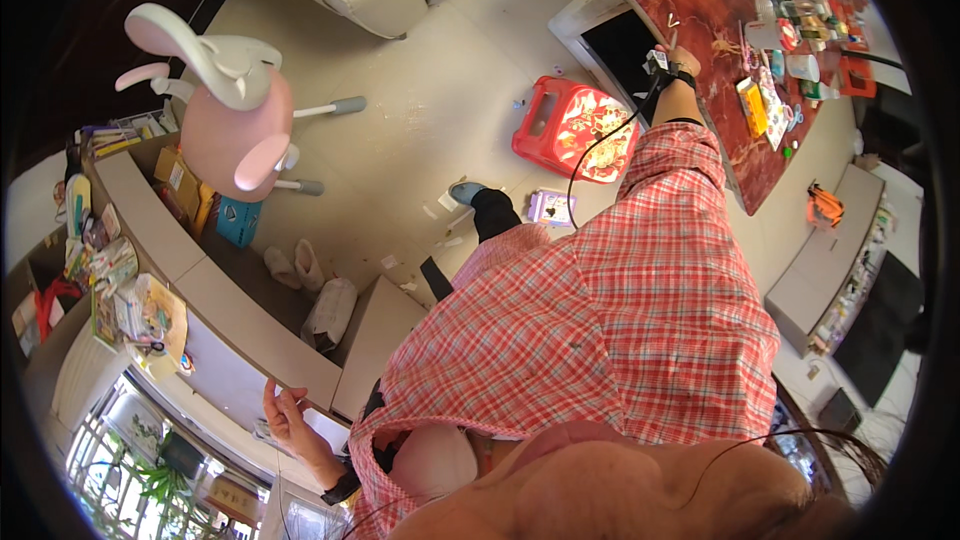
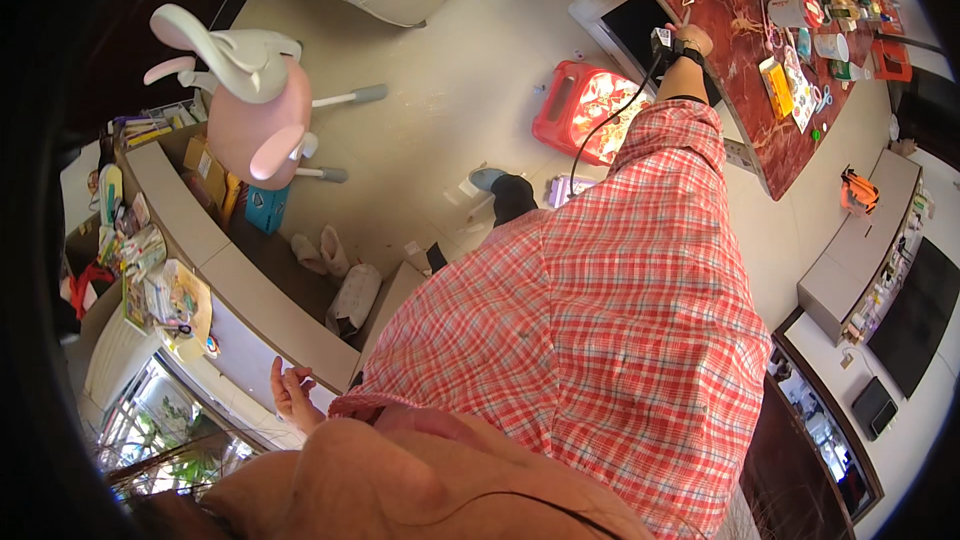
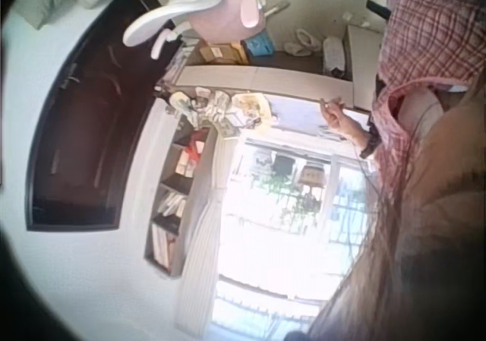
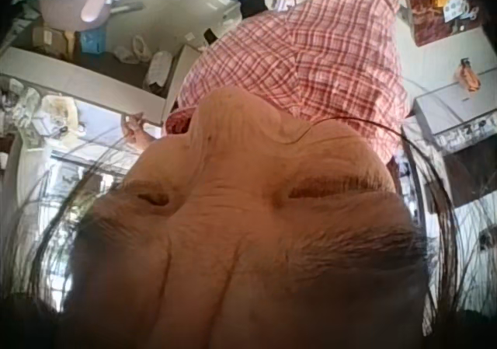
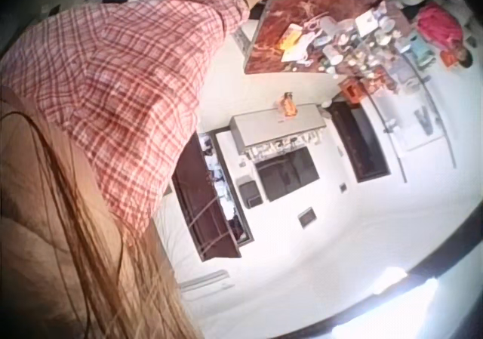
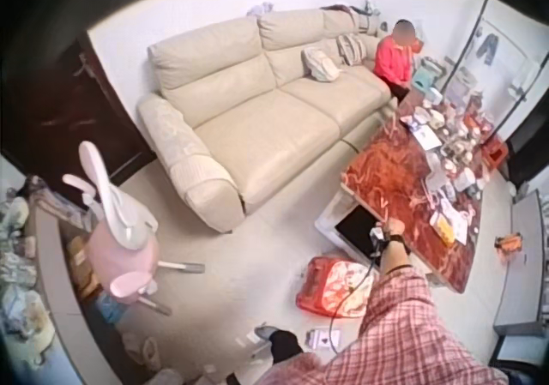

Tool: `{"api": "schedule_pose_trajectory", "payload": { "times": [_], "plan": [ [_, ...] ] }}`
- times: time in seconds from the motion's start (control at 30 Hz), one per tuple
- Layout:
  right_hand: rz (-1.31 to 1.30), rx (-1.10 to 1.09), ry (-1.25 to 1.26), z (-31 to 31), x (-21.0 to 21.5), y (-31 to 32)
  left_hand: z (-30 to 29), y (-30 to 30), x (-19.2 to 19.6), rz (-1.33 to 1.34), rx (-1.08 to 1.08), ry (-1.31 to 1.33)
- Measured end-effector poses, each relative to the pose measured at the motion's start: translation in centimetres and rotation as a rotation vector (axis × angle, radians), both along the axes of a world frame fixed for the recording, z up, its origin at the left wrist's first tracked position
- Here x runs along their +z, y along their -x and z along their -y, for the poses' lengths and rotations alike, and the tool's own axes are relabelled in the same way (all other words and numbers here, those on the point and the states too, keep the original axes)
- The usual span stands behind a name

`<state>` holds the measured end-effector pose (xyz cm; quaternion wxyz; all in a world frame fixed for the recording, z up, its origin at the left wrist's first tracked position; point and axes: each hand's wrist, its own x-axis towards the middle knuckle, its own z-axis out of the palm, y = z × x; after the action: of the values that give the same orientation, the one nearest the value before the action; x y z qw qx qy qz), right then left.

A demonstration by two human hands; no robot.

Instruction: The person cleans a window track using a small blue scraper and a cloth. They repeatedly scrape debris from the track and wipe the area with the cloth, moving along the length of the track.

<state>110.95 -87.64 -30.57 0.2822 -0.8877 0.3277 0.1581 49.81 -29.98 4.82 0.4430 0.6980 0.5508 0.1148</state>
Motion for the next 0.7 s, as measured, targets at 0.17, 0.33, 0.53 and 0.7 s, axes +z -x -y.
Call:
{"api": "schedule_pose_trajectory", "payload": {
  "times": [0.17,0.33,0.53,0.7],
  "plan": [
    [-0.099,0.411,0.488,5.2,-0.8,-2.6,-0.7,-2.4,-0.7,-0.027,-0.069,0.032],
    [-0.188,0.503,0.91,6.0,-0.9,-3.3,-0.7,-3.2,-1.2,-0.038,-0.071,0.047],
    [0.672,-0.291,-0.655,-6.4,-6.4,7.5,0.7,-2.5,-1.2,-0.051,0.051,0.0],
    [0.057,0.412,-0.634,-22.5,-2.4,17.8,1.9,3.2,0.3,-0.223,0.179,-0.19]
  ]
}}
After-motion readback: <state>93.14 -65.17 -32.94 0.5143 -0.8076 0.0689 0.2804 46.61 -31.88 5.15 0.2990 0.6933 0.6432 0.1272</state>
